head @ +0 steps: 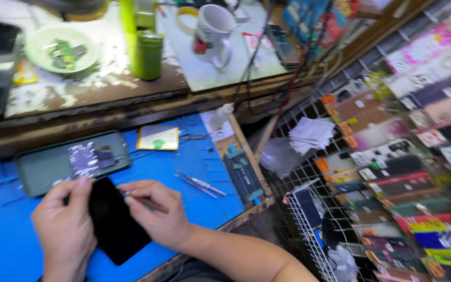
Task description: The person repairs a smartphone by removing the battery and applying adhesive to the screen edges. They use a plastic pry tool to separate the screen from the frame and then reassemble the device. Finally, the person powers on the phone to verify the repair.
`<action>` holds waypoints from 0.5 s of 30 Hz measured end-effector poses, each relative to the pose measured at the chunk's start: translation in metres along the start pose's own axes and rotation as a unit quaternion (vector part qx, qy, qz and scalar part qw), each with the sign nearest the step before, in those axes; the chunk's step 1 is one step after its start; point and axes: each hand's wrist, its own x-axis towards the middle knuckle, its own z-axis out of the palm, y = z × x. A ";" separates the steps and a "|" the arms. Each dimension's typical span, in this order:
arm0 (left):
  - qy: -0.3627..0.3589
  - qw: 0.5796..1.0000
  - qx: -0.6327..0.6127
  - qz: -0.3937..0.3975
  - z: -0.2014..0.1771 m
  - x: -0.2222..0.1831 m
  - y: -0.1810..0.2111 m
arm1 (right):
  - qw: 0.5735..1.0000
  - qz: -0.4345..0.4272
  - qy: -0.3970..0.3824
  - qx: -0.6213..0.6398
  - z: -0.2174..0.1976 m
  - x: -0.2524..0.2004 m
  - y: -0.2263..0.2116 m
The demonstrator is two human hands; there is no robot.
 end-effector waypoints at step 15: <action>0.045 0.993 0.048 0.103 -0.032 0.021 -0.076 | 1.000 0.011 -0.006 -0.026 -0.003 0.001 -0.011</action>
